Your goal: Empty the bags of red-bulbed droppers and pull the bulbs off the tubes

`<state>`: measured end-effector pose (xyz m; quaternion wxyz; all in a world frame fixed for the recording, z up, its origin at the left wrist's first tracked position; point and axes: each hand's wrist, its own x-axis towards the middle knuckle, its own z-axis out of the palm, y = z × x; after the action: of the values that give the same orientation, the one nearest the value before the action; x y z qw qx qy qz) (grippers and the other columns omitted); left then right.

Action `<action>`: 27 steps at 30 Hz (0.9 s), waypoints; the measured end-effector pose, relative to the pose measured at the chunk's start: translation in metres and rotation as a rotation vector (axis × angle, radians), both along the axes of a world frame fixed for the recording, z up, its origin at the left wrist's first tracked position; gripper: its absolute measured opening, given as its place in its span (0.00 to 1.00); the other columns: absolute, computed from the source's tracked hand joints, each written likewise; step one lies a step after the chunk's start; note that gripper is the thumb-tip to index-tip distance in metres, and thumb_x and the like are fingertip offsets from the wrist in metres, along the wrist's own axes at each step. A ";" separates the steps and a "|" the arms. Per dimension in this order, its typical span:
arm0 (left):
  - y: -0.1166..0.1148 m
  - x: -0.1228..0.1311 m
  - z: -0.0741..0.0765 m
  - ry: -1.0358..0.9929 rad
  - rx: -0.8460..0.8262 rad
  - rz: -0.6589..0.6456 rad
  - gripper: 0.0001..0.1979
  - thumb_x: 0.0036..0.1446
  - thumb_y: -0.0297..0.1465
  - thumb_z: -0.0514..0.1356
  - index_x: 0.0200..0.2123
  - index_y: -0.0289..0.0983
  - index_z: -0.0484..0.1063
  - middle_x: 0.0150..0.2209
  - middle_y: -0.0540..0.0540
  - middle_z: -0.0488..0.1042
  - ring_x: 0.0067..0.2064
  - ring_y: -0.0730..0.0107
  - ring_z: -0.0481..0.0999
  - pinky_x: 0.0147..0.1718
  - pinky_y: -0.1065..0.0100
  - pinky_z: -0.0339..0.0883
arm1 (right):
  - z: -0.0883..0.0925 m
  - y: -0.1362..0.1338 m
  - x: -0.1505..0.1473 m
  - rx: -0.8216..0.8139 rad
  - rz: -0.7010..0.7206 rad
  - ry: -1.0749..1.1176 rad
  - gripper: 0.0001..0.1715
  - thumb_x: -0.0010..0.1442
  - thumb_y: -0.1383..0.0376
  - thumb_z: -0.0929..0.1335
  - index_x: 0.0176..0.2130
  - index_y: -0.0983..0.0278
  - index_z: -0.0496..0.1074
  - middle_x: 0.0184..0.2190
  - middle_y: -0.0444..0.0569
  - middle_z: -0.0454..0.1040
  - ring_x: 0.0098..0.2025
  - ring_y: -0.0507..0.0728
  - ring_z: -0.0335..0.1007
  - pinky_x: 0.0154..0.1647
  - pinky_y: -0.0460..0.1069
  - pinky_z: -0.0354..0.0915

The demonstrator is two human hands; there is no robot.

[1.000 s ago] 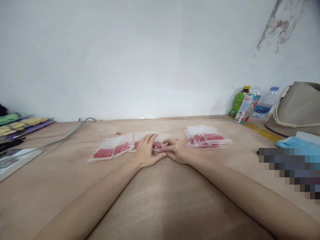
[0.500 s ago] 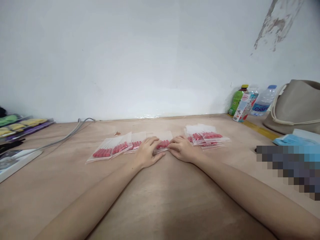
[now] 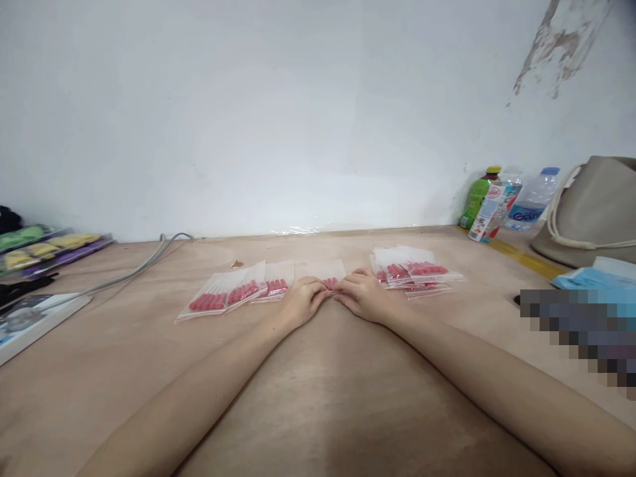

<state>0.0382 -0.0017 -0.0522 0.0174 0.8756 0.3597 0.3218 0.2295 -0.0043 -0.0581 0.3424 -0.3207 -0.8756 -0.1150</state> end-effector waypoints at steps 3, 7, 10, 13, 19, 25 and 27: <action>0.000 0.000 -0.001 -0.034 -0.014 -0.007 0.08 0.57 0.32 0.55 0.30 0.38 0.73 0.34 0.48 0.75 0.37 0.68 0.73 0.40 0.66 0.66 | 0.001 -0.001 -0.001 0.005 0.004 -0.030 0.09 0.59 0.66 0.62 0.33 0.62 0.72 0.29 0.47 0.75 0.33 0.53 0.69 0.42 0.51 0.56; -0.001 -0.001 -0.001 -0.062 -0.021 -0.009 0.07 0.55 0.32 0.57 0.31 0.39 0.74 0.35 0.47 0.75 0.38 0.68 0.73 0.41 0.66 0.66 | 0.002 -0.001 0.000 -0.021 0.053 -0.023 0.10 0.59 0.68 0.61 0.33 0.63 0.71 0.29 0.47 0.75 0.32 0.52 0.69 0.44 0.51 0.56; -0.002 -0.001 0.000 -0.065 -0.037 -0.028 0.09 0.57 0.32 0.54 0.33 0.39 0.74 0.38 0.47 0.75 0.41 0.68 0.73 0.43 0.65 0.65 | 0.001 -0.001 0.000 0.002 0.043 -0.004 0.10 0.60 0.69 0.60 0.34 0.64 0.71 0.29 0.47 0.75 0.31 0.52 0.68 0.45 0.51 0.56; -0.003 -0.001 0.002 -0.103 -0.088 -0.027 0.09 0.57 0.31 0.54 0.31 0.38 0.74 0.36 0.46 0.76 0.40 0.68 0.73 0.42 0.65 0.66 | 0.000 -0.001 0.001 0.030 0.041 -0.011 0.11 0.60 0.69 0.59 0.35 0.64 0.71 0.29 0.47 0.74 0.31 0.52 0.68 0.45 0.51 0.56; -0.004 -0.001 0.006 -0.252 -0.250 0.008 0.05 0.51 0.29 0.59 0.27 0.37 0.75 0.34 0.46 0.76 0.36 0.68 0.74 0.39 0.65 0.68 | -0.003 0.000 0.001 0.055 0.053 -0.004 0.12 0.59 0.69 0.61 0.38 0.61 0.72 0.32 0.46 0.75 0.34 0.52 0.69 0.44 0.51 0.56; 0.000 -0.002 0.004 -0.362 -0.364 0.051 0.06 0.47 0.33 0.62 0.25 0.37 0.75 0.33 0.46 0.76 0.34 0.68 0.75 0.33 0.68 0.69 | 0.000 0.001 -0.001 0.064 0.011 -0.007 0.11 0.59 0.66 0.62 0.36 0.58 0.74 0.33 0.46 0.76 0.35 0.52 0.69 0.44 0.52 0.54; 0.000 -0.002 0.003 -0.361 -0.379 0.049 0.07 0.46 0.34 0.63 0.25 0.36 0.75 0.33 0.46 0.76 0.33 0.69 0.75 0.31 0.68 0.69 | 0.000 0.002 -0.003 0.053 0.006 -0.020 0.11 0.59 0.67 0.62 0.36 0.59 0.74 0.32 0.46 0.75 0.35 0.51 0.69 0.44 0.51 0.54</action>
<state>0.0364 -0.0019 -0.0488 0.2372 0.7762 0.4256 0.4001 0.2270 -0.0020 -0.0577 0.3422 -0.3076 -0.8767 -0.1402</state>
